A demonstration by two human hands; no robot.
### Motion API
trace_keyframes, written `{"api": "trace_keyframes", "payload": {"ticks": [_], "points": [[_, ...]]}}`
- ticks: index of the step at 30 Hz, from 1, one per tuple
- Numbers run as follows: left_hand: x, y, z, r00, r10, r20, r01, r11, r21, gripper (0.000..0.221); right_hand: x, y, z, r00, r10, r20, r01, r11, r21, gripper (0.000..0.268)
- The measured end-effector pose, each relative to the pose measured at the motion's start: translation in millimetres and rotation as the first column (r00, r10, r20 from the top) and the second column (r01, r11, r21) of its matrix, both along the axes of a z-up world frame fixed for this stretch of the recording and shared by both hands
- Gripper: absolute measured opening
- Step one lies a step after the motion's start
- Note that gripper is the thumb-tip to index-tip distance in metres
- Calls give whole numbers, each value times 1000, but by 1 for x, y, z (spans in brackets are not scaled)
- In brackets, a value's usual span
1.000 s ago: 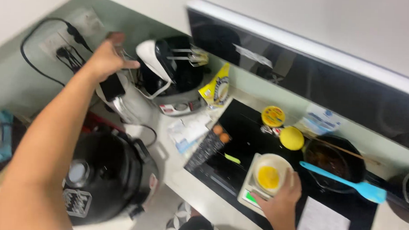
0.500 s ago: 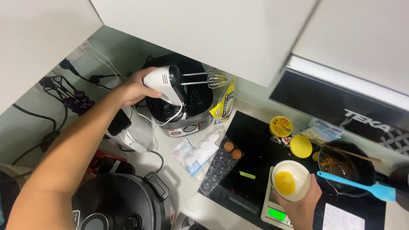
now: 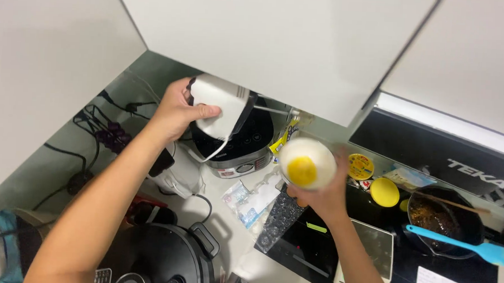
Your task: Preparing and mixing eggs in a bowl using a spatula and a hand mixer for baking.
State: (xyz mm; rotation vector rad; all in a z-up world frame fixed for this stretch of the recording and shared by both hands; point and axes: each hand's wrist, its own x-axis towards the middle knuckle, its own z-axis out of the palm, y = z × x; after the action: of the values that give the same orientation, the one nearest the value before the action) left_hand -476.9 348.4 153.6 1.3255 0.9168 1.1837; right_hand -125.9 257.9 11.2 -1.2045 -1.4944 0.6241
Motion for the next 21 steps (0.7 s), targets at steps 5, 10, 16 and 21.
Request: {"api": "trace_keyframes", "payload": {"ticks": [5, 10, 16, 21], "points": [[25, -8, 68, 812, 169, -558, -72, 979, 191, 59, -53, 53, 26, 991, 133, -17, -131, 985, 115, 138], [36, 8, 72, 739, 169, -652, 46, 953, 300, 61, -87, 80, 7, 965, 255, -65, -231, 938, 260, 134], [42, 26, 65, 650, 125, -749, 79, 970, 231, 49, -111, 92, 9, 980, 197, 28, -197, 947, 254, 142], [45, 42, 57, 552, 162, -818, 145, 947, 285, 48, -124, 108, 2, 976, 194, 95, -210, 956, 204, 146]]}}
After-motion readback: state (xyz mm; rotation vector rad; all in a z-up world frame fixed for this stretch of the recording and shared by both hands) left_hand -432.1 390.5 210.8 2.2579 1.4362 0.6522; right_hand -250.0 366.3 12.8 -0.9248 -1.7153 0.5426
